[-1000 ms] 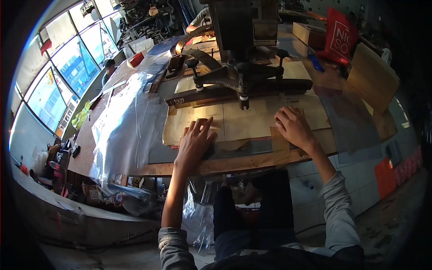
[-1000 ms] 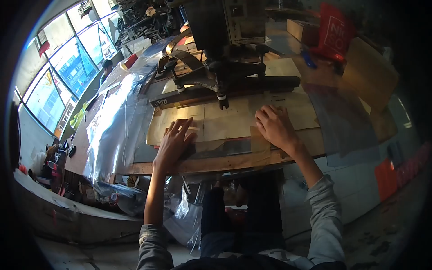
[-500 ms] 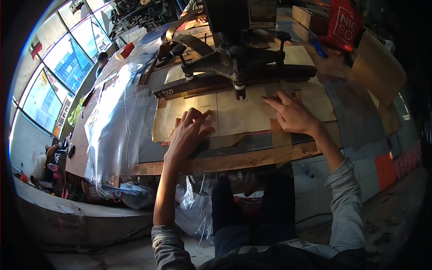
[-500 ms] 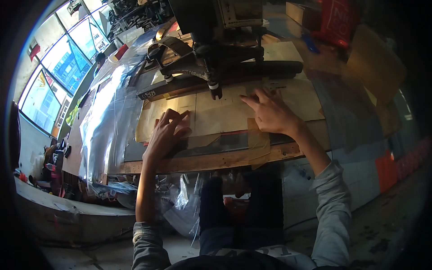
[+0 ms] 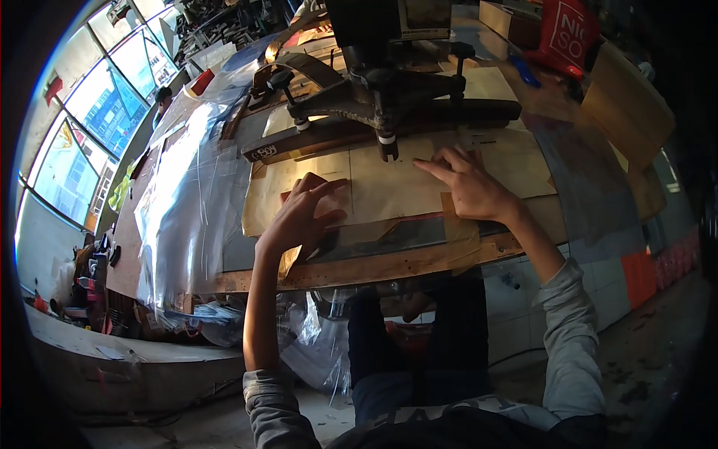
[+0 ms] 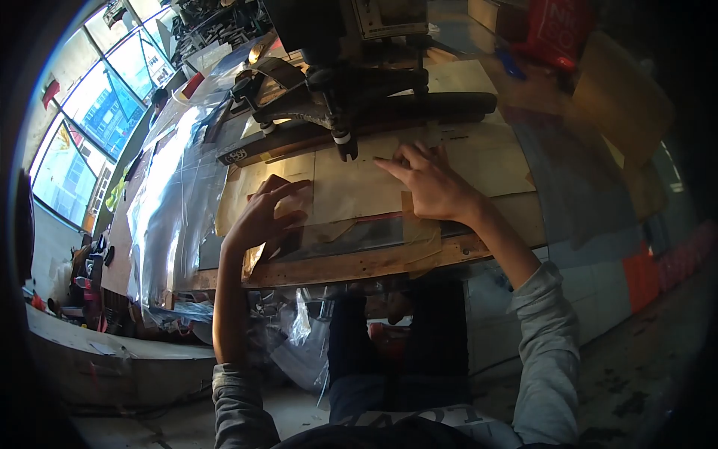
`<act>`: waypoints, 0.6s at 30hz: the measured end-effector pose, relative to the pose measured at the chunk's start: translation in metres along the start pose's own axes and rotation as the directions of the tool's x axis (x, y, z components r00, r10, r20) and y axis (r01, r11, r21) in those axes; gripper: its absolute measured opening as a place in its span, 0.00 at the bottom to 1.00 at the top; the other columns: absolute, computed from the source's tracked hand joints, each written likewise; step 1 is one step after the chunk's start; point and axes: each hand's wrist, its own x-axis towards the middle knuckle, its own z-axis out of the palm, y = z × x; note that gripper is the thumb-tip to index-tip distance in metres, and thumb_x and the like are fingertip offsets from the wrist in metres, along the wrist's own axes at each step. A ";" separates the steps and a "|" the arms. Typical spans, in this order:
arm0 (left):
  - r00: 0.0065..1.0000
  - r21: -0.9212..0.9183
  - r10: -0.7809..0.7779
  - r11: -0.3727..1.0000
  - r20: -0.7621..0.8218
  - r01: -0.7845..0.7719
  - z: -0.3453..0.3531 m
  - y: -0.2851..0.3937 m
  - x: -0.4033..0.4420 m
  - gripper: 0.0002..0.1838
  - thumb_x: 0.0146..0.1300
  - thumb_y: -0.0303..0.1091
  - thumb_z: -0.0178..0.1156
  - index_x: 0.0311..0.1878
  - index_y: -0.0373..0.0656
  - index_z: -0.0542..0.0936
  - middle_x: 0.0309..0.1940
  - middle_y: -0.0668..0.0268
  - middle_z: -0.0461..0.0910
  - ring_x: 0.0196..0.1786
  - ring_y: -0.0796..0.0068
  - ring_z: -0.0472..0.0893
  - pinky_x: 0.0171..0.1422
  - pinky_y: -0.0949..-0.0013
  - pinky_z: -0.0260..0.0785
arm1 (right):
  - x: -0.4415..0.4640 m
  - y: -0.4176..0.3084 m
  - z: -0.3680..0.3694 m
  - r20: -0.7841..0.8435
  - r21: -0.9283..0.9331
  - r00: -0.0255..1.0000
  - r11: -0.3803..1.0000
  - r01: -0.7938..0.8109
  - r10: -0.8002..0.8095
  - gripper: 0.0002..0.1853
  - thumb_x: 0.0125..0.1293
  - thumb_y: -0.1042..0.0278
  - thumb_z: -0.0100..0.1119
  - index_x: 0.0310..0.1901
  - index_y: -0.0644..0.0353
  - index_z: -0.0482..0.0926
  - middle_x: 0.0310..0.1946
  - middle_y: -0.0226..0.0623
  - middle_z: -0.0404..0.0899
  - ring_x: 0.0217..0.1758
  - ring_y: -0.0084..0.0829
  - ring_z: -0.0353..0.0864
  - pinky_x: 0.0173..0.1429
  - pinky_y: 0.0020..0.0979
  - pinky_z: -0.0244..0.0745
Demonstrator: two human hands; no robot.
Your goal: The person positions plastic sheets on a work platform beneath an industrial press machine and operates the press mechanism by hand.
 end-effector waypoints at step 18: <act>0.929 0.502 0.273 0.857 -0.249 -0.117 0.019 0.037 -0.037 0.18 0.59 0.36 0.61 0.54 0.49 0.80 0.43 0.70 0.80 0.51 0.71 0.79 0.69 0.56 0.61 | -0.025 -0.019 -0.011 -0.124 -0.373 0.990 0.928 0.011 -0.062 0.11 0.53 0.80 0.57 0.38 0.58 0.80 0.42 0.31 0.78 0.49 0.33 0.77 0.51 0.37 0.74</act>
